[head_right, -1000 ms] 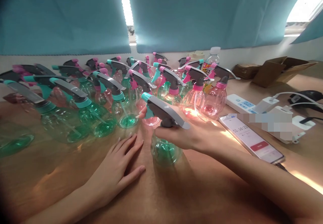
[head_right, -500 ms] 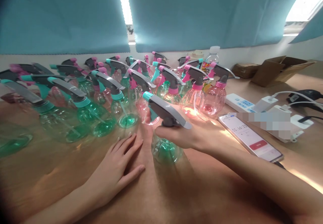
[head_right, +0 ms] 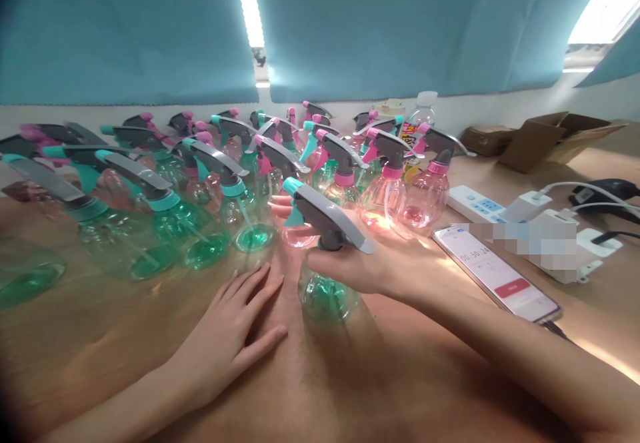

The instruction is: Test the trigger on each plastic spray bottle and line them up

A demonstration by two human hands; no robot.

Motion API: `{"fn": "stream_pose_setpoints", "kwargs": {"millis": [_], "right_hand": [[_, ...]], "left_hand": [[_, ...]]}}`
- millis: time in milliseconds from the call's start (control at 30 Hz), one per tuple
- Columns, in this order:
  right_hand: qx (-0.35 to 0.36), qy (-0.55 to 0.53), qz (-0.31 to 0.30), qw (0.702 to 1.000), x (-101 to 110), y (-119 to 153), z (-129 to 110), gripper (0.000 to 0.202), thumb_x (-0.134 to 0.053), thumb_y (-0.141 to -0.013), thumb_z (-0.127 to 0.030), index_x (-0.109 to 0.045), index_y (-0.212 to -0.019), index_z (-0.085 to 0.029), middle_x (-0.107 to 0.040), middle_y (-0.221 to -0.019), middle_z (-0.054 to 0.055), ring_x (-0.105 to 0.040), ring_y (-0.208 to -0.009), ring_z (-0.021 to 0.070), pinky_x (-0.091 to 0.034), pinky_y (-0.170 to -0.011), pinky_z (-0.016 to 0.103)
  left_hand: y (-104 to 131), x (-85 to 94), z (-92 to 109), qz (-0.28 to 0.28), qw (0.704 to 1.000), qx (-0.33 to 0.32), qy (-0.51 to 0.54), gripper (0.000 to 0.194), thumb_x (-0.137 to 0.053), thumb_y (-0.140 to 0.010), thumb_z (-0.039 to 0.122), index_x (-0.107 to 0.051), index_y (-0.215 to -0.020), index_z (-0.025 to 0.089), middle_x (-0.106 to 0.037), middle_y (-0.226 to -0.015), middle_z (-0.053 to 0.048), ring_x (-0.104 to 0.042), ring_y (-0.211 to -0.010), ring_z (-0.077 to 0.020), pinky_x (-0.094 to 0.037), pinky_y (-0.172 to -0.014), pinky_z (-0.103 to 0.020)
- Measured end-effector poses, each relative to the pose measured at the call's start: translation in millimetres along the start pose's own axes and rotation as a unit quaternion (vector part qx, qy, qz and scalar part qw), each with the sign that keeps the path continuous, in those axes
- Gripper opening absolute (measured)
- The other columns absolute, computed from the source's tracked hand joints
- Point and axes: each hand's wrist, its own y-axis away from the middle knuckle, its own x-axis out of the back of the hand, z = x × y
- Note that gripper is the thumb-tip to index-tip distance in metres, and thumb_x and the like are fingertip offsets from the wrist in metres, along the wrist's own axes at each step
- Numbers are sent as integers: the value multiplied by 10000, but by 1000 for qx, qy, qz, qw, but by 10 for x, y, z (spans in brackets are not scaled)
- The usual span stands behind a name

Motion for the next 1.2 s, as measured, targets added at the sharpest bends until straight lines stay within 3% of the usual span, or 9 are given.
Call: {"fn": "stream_pose_setpoints", "kwargs": {"millis": [100, 367, 500, 600, 767, 900, 1000, 1200], "right_hand": [[1, -9, -2, 1000, 0, 0, 5, 737, -460, -700, 8, -504, -1331, -370, -507, -1411, -23, -630, -1107, 218, -558, -834, 346], [-26, 47, 42, 998, -21, 19, 2, 706, -513, -684, -84, -523, -1300, -431, -603, -1297, -39, -675, -1001, 258, -577, -736, 394], [-50, 59, 52, 996, -26, 30, -4, 625, -540, -702, -104, -567, -1265, -374, -717, -1021, -8, -689, -883, 250, -569, -721, 390], [-60, 82, 62, 993, -40, 30, -11, 530, -553, -721, -121, -609, -1202, -337, -725, -842, -6, -677, -764, 230, -557, -688, 378], [-31, 100, 92, 990, -74, 7, -62, 434, -573, -775, -203, -586, -1202, -281, -709, -973, 26, -613, -623, 160, -529, -616, 344], [-34, 100, 80, 991, -83, 8, -121, 367, -567, -841, -265, -560, -1208, -273, -688, -1012, 32, -636, -734, 167, -531, -645, 314], [-52, 103, 91, 989, -91, 27, -124, 403, -615, -818, -304, -544, -1215, -290, -688, -984, 31, -650, -835, 202, -551, -662, 327], [-60, 114, 79, 988, -111, 34, -81, 538, -644, -785, -317, -504, -1304, -305, -675, -806, 5, -647, -731, 201, -570, -638, 366]], "left_hand": [[0, -6, -5, 0, 1000, 1, -2, 575, -494, -935, 482, -432, -1401, 151, -399, -1470, -172, -341, -1348, -352, -296, -1070, -560], [-7, 4, 8, -9, 1000, 3, -8, 583, -480, -937, 497, -428, -1407, 156, -396, -1473, -166, -340, -1351, -345, -301, -1069, -555], [-1, -4, 2, -9, 1000, 0, -11, 591, -474, -940, 498, -419, -1413, 148, -389, -1477, -172, -333, -1355, -345, -298, -1071, -553], [7, -20, -7, -2, 1000, -2, -9, 591, -468, -941, 508, -415, -1415, 159, -391, -1477, -164, -334, -1355, -339, -300, -1071, -547], [8, -17, -6, -8, 1000, 0, -7, 593, -468, -941, 509, -414, -1414, 154, -390, -1477, -167, -331, -1355, -343, -300, -1067, -552], [6, 5, 3, -8, 1000, 2, -6, 585, -467, -939, 508, -418, -1410, 165, -397, -1473, -163, -338, -1350, -342, -308, -1062, -549], [10, -1, -3, -10, 1000, 0, -5, 590, -462, -944, 501, -415, -1414, 147, -389, -1473, -175, -332, -1349, -349, -308, -1058, -557], [27, -81, -41, 19, 1000, -13, -2, 599, -445, -946, 521, -399, -1424, 164, -380, -1479, -168, -346, -1337, -353, -299, -1061, -557]]}}
